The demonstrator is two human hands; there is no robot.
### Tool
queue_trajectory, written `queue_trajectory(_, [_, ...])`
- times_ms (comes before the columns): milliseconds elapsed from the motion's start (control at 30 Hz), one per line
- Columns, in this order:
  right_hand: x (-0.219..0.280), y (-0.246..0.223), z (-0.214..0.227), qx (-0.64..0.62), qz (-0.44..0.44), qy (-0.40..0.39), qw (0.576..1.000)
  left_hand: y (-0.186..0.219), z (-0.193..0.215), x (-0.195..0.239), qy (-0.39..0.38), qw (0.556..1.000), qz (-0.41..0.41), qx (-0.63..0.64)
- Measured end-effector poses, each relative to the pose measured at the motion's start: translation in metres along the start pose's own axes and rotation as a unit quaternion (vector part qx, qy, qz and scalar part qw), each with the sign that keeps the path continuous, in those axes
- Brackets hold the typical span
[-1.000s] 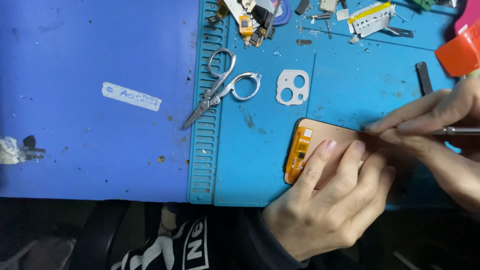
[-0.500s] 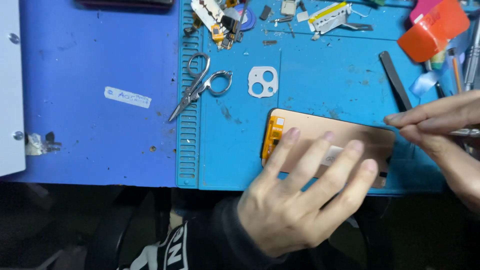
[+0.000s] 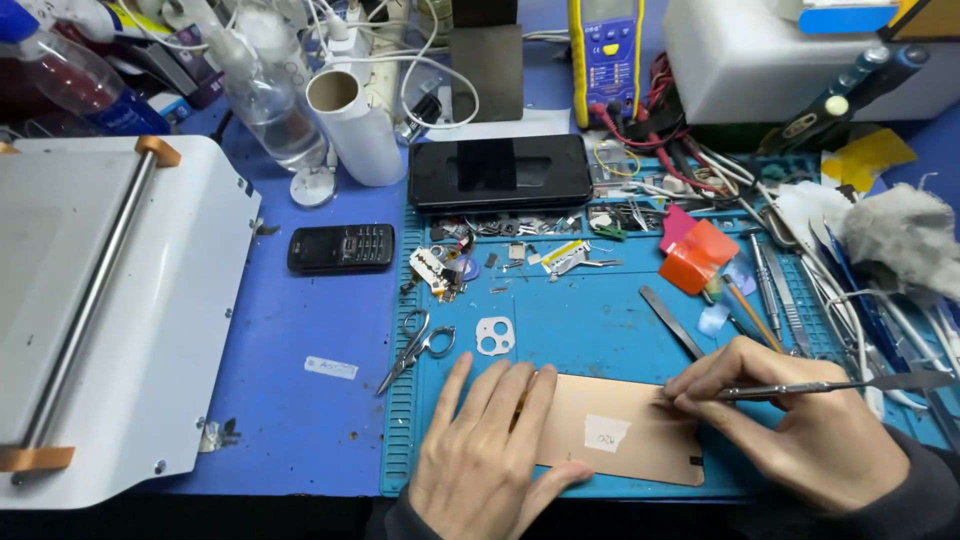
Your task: Cleaning adhesive residue from the edges of a mobile phone screen and wiping it down with a cleaning solution.
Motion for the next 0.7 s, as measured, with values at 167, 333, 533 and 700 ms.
queue_trajectory(167, [0.000,-0.008,-0.001,-0.003,0.001,0.006,1.000,0.001,0.004,-0.017,-0.052,0.998,0.018,0.029])
queue_trajectory(333, [0.003,-0.009,0.000,0.005,0.000,0.005,1.000,0.001,0.005,-0.034,-0.081,0.996,0.030,0.022])
queue_trajectory(533, [-0.001,-0.013,-0.001,-0.006,-0.002,0.006,1.000,-0.002,0.003,-0.044,-0.103,0.993,0.049,0.040])
queue_trajectory(700, [-0.023,-0.042,0.003,0.086,0.011,0.060,0.994,0.000,0.006,-0.039,-0.095,0.992,0.066,0.046])
Point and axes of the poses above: each hand's wrist, its own x-axis away from the middle knuckle, its own z-axis out of the back of the hand, y = z × x, the point moved 6 cm from there along -x, towards the middle knuckle, and after that the axes turned 12 degrees about z, right-handed, at the moved point
